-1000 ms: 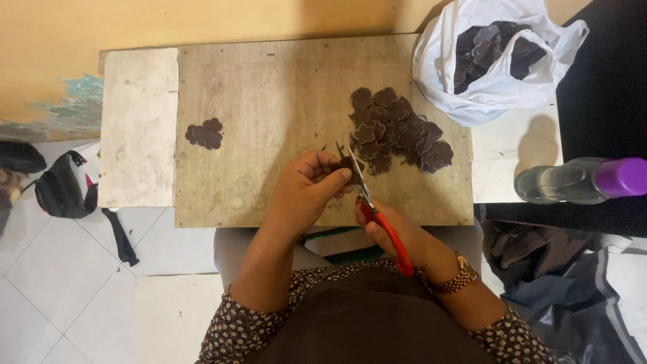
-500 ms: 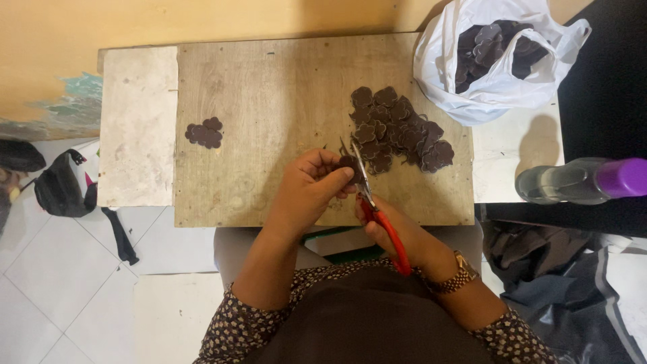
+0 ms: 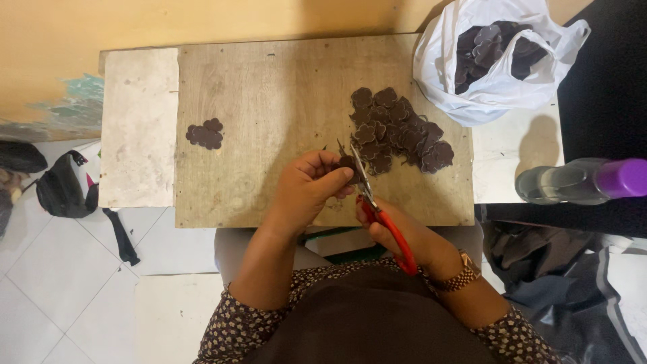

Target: The person uses red-handled scissors to trim the edges of dark brown, flower-shaped fabric pieces on a wooden board. They hold each piece with the left hand and cut with the right, then place the trimmed pieces into a white plastic bag. The process is repeated for multiple pieces throughout the clip.

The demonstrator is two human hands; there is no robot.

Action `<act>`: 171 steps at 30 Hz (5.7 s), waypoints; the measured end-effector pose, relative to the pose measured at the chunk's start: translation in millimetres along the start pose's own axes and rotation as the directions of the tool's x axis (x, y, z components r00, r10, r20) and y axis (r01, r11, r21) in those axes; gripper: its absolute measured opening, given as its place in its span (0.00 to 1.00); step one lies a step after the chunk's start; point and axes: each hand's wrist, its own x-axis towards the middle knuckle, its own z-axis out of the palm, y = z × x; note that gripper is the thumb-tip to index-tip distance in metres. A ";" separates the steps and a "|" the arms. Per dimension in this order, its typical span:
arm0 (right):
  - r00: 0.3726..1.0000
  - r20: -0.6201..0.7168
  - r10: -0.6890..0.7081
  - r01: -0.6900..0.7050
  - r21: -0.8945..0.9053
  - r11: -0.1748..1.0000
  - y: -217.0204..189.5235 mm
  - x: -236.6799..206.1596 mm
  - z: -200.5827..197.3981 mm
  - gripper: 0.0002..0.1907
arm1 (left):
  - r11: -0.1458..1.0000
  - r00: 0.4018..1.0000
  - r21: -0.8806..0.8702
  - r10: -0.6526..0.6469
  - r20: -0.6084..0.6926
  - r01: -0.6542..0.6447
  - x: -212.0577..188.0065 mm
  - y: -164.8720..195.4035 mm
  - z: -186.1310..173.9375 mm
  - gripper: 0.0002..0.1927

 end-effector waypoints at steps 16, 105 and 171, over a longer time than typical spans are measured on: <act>0.999 -0.028 0.031 -0.033 -0.064 0.997 -3.2 1.6 -0.6 0.39 | 0.998 1.000 0.066 0.015 -0.021 -0.014 -1.8 7.0 3.7 0.07; 1.000 -0.011 0.025 -0.025 0.017 1.000 -14.0 -5.6 -2.7 0.41 | 0.984 0.993 0.166 -0.084 0.079 0.071 -6.7 5.3 10.2 0.09; 0.984 -0.171 0.060 -0.059 0.010 0.998 -0.4 -0.6 9.7 0.27 | 0.996 0.998 0.059 0.061 0.027 -0.063 -8.2 -3.8 16.2 0.07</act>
